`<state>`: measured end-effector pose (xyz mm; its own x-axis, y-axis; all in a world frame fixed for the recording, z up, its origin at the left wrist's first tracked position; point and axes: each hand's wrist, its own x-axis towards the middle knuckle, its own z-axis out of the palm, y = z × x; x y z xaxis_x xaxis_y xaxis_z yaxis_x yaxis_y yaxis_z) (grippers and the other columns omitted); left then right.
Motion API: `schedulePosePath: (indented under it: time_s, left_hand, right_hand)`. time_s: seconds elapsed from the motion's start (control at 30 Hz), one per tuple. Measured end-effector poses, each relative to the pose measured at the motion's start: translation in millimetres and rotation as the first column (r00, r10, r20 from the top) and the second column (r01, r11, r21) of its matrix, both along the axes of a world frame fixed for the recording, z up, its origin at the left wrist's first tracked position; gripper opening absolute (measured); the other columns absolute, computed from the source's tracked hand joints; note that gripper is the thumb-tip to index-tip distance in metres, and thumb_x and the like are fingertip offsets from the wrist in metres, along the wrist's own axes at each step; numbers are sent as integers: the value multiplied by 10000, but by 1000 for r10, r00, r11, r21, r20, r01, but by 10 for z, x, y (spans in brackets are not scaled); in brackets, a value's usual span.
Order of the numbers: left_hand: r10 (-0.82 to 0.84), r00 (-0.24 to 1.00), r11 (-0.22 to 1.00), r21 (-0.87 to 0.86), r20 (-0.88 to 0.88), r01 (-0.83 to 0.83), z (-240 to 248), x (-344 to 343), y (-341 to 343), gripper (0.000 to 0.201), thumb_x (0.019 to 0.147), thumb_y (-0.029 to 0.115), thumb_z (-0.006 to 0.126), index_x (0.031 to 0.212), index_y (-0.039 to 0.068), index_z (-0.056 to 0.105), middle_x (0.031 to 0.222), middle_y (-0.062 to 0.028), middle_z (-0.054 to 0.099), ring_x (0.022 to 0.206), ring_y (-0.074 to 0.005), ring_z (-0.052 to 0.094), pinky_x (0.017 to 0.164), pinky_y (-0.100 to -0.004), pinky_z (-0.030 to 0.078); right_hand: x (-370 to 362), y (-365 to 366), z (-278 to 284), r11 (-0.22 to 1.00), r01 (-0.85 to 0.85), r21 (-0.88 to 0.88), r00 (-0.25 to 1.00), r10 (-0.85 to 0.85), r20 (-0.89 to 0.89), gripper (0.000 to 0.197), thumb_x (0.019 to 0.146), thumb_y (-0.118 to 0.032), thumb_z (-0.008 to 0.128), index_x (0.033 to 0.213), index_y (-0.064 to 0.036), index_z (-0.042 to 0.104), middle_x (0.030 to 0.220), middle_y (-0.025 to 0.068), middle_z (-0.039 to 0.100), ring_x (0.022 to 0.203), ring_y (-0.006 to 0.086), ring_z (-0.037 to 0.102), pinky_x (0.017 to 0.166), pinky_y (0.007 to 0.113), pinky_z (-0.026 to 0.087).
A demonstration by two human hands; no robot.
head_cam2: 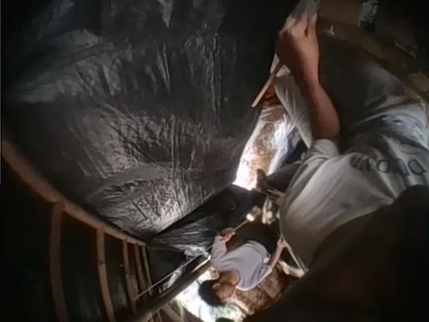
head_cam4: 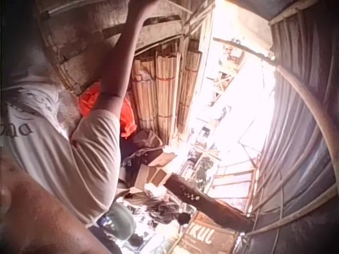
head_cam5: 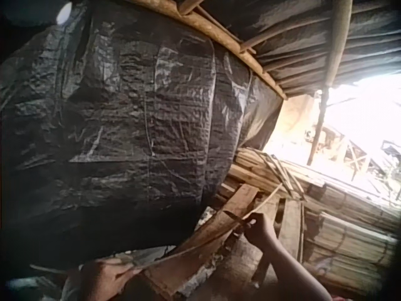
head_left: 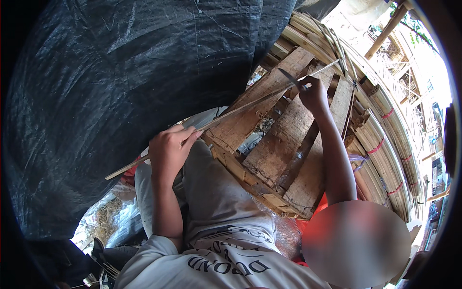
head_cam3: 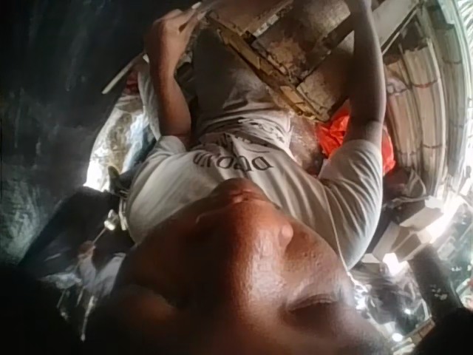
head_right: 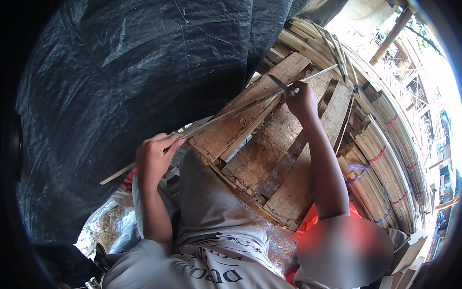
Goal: The person scrapes and trims a long bamboo strip using a small knife while holding it over a wooden crate.
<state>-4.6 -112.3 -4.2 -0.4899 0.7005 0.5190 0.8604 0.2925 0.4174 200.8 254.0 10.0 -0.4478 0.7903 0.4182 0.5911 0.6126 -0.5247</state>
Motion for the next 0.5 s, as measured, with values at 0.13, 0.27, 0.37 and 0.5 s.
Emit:
schedulePosePath:
  time_s: [0.13, 0.27, 0.37, 0.5]
  left_hand:
    - [-9, 1000, 1000, 18, 14, 8, -20, -10, 23, 186, 898, 237, 776, 1002, 84, 802, 757, -94, 668, 613, -275, 636, 554, -380, 444]
    - [13, 1000, 1000, -14, 15, -12, 11, 2, 23, 191, 892, 274, 779, 974, 103, 802, 801, -72, 705, 696, -300, 694, 597, -388, 509]
    - [30, 999, 999, -18, 32, -29, 5, 37, 30, 190, 887, 268, 785, 973, 100, 801, 810, -66, 710, 699, -294, 698, 602, -384, 513]
    - [-34, 999, 998, 54, 3, 33, -16, 29, 18, 178, 889, 207, 784, 1019, 86, 802, 762, -93, 672, 617, -280, 642, 559, -371, 451]
  right_hand:
    - [-162, -381, -90, 995, -87, -48, 996, 87, -2, 128, 898, -153, 742, 982, -59, 760, 850, 227, 728, 809, 398, 732, 739, 469, 556]
    - [-137, -187, -37, 985, -147, -87, 989, 146, -21, 102, 905, -135, 727, 969, -59, 750, 837, 236, 721, 813, 387, 733, 735, 457, 561]
    - [-118, -202, -32, 999, -47, 5, 999, 47, 16, 110, 906, -167, 740, 938, -62, 753, 714, 134, 699, 659, 226, 688, 624, 397, 528]
    - [-123, -172, -55, 992, -99, 72, 995, 100, -10, 93, 888, -130, 715, 939, -60, 749, 807, 199, 720, 751, 334, 722, 696, 432, 549]
